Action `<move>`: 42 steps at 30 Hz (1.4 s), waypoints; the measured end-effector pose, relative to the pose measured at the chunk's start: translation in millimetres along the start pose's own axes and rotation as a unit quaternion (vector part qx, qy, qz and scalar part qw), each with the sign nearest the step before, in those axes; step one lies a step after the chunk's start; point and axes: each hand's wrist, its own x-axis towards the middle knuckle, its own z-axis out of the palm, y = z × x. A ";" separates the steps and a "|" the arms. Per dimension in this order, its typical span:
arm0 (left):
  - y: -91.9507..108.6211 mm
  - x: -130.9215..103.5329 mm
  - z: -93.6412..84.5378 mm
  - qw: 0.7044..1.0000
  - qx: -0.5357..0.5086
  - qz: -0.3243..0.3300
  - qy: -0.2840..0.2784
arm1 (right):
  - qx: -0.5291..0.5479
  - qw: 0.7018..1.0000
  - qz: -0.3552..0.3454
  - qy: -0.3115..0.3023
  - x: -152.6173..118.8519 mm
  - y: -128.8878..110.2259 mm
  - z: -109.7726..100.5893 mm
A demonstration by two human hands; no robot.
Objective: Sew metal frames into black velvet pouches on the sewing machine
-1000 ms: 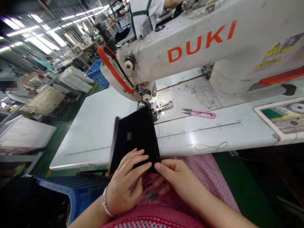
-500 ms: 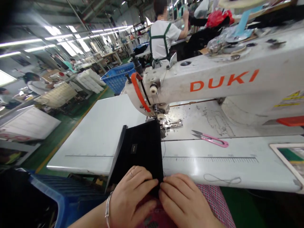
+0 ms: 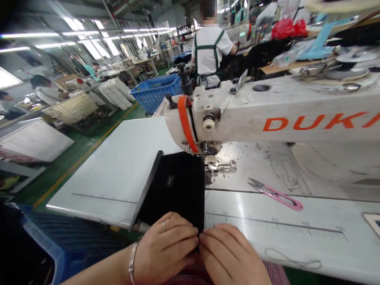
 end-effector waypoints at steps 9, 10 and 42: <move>-26.4 10.6 -1.2 1.000 0.012 0.013 -0.004 | -0.010 0.999 -0.016 -0.028 21.4 23.6 -8.0; -30.6 12.3 -1.7 1.000 0.013 0.017 -0.005 | -0.006 0.999 -0.013 -0.029 23.2 25.8 -8.5; -139.8 74.1 4.8 0.994 0.064 0.085 -0.002 | -0.064 0.990 0.008 -0.122 70.8 103.9 11.1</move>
